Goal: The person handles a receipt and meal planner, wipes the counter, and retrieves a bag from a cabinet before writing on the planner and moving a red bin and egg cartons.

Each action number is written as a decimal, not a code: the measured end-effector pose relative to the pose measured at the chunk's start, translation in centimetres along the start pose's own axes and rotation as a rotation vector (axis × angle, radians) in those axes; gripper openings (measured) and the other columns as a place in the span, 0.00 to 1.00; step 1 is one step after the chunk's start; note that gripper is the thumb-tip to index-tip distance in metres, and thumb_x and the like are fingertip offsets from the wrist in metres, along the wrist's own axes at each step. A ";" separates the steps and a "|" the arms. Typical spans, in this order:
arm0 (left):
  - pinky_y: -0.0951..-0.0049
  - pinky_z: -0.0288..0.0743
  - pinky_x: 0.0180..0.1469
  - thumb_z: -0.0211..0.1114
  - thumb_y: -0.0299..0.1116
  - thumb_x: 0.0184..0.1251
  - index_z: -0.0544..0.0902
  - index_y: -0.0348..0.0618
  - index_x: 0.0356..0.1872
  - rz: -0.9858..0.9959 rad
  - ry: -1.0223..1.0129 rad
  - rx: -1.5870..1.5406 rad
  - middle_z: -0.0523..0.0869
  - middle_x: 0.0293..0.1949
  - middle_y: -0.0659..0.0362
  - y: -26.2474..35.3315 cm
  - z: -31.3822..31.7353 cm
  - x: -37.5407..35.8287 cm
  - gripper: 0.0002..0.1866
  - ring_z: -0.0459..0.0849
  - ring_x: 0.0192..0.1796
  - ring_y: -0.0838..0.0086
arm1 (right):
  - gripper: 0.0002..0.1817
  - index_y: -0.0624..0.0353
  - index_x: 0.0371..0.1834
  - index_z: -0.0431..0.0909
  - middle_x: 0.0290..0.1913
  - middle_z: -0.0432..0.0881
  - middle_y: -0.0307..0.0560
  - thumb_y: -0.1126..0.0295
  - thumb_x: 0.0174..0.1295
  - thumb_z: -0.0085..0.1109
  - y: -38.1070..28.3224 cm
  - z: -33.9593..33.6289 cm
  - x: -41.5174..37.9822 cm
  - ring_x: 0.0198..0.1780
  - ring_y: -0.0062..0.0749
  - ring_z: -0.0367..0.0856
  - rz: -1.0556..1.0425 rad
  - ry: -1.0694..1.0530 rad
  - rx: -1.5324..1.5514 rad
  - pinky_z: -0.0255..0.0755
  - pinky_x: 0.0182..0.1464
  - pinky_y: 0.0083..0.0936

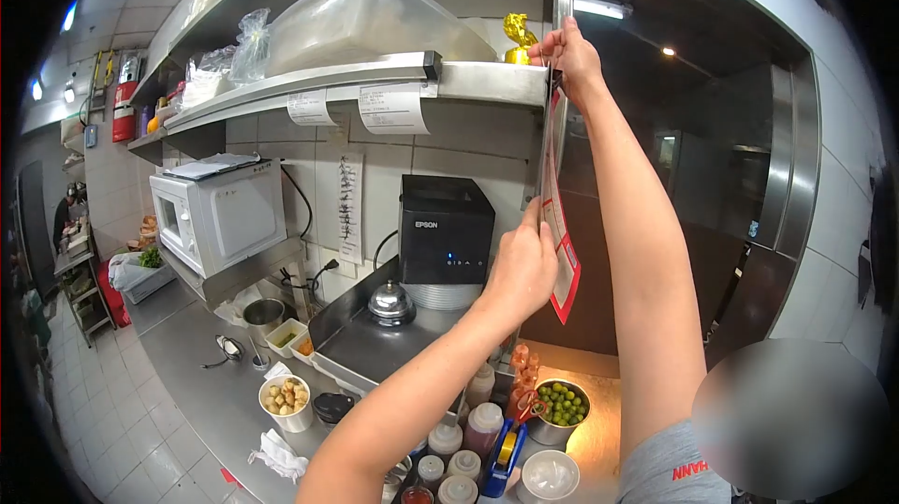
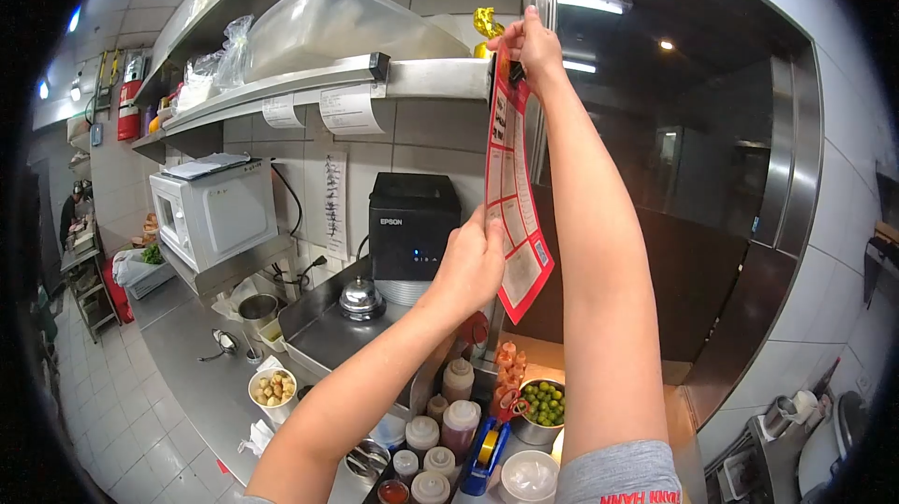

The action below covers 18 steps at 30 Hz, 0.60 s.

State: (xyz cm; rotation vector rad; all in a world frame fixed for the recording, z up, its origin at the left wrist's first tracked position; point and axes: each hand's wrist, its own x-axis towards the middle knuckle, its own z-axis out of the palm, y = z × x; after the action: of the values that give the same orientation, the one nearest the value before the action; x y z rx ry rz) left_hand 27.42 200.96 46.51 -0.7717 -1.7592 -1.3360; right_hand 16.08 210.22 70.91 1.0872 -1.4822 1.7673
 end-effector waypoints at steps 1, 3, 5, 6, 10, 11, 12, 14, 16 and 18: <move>0.50 0.72 0.46 0.42 0.31 0.69 0.64 0.24 0.59 -0.009 -0.008 -0.002 0.79 0.30 0.31 0.0 0.0 -0.1 0.23 0.79 0.40 0.39 | 0.27 0.58 0.25 0.68 0.24 0.78 0.53 0.46 0.70 0.33 0.1 -0.5 -0.3 0.22 0.35 0.75 0.010 0.007 -0.001 0.73 0.29 0.27; 0.50 0.72 0.47 0.43 0.33 0.70 0.64 0.25 0.59 -0.025 -0.022 0.069 0.79 0.30 0.30 0.1 -0.2 -0.1 0.23 0.79 0.41 0.38 | 0.27 0.61 0.37 0.71 0.33 0.81 0.51 0.46 0.70 0.33 -0.5 -1.8 -0.8 0.32 0.32 0.78 -0.249 0.084 -0.196 0.71 0.38 0.26; 0.55 0.72 0.50 0.46 0.42 0.71 0.69 0.29 0.54 -0.080 -0.028 0.058 0.80 0.39 0.34 0.6 -0.8 -0.5 0.23 0.78 0.47 0.41 | 0.29 0.62 0.49 0.71 0.41 0.82 0.45 0.45 0.70 0.32 -2.0 -3.3 -2.9 0.44 0.28 0.78 -0.374 0.157 -0.290 0.66 0.47 0.25; 0.55 0.72 0.51 0.47 0.45 0.71 0.67 0.30 0.56 -0.079 -0.029 0.071 0.81 0.39 0.34 0.7 -1.1 -0.9 0.26 0.79 0.47 0.41 | 0.28 0.64 0.45 0.72 0.37 0.80 0.46 0.46 0.69 0.38 -3.0 -4.0 -5.0 0.38 0.28 0.78 -0.356 0.237 -0.189 0.68 0.45 0.25; 0.57 0.73 0.48 0.55 0.58 0.63 0.59 0.30 0.61 -0.179 -0.045 0.248 0.81 0.34 0.33 2.8 -4.2 -4.6 0.40 0.81 0.45 0.45 | 0.27 0.60 0.49 0.70 0.42 0.79 0.42 0.47 0.70 0.32 -7.6 -6.2 -18.3 0.45 0.27 0.78 -0.144 0.145 -0.173 0.64 0.48 0.26; 0.59 0.74 0.46 0.54 0.57 0.64 0.62 0.31 0.58 -0.170 -0.003 0.230 0.81 0.33 0.36 3.5 -5.2 -6.3 0.37 0.82 0.42 0.49 | 0.26 0.59 0.49 0.70 0.42 0.79 0.41 0.48 0.70 0.33 -8.5 -6.8 -22.3 0.45 0.27 0.78 -0.110 0.099 -0.189 0.64 0.47 0.26; 0.60 0.74 0.44 0.53 0.56 0.65 0.65 0.32 0.56 -0.159 0.037 0.216 0.81 0.32 0.38 4.1 -6.3 -8.1 0.34 0.83 0.39 0.53 | 0.25 0.59 0.49 0.70 0.42 0.78 0.41 0.48 0.70 0.34 -9.0 -7.5 -26.5 0.46 0.27 0.78 -0.077 0.055 -0.200 0.64 0.47 0.25; 0.71 0.71 0.29 0.51 0.53 0.68 0.70 0.34 0.50 -0.119 0.066 0.102 0.78 0.24 0.52 5.2 -9.2 -12.7 0.27 0.76 0.24 0.70 | 0.23 0.59 0.47 0.71 0.41 0.78 0.41 0.49 0.70 0.37 -9.8 -8.9 -35.0 0.43 0.26 0.78 0.031 -0.013 -0.241 0.66 0.45 0.22; 0.87 0.49 0.18 0.44 0.55 0.71 0.72 0.43 0.43 -0.312 0.008 -0.186 0.61 0.18 0.70 6.5 -12.9 -19.0 0.24 0.58 0.18 0.88 | 0.18 0.59 0.43 0.73 0.39 0.79 0.42 0.55 0.70 0.42 -9.8 -11.3 -43.0 0.39 0.24 0.77 0.204 -0.134 -0.304 0.67 0.41 0.19; 0.85 0.43 0.15 0.41 0.54 0.73 0.69 0.47 0.32 -0.534 0.356 -0.314 0.56 0.15 0.71 8.0 -15.1 -25.3 0.21 0.52 0.14 0.88 | 0.13 0.60 0.39 0.74 0.36 0.79 0.41 0.60 0.68 0.48 -9.2 -13.1 -50.9 0.36 0.22 0.76 0.351 -0.240 -0.387 0.68 0.39 0.18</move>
State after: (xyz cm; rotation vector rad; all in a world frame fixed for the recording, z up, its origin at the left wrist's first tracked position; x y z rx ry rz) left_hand 50.36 188.22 30.81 -0.1908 -1.5362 -1.9988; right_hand 46.30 228.38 30.80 0.8989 -2.1654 1.5054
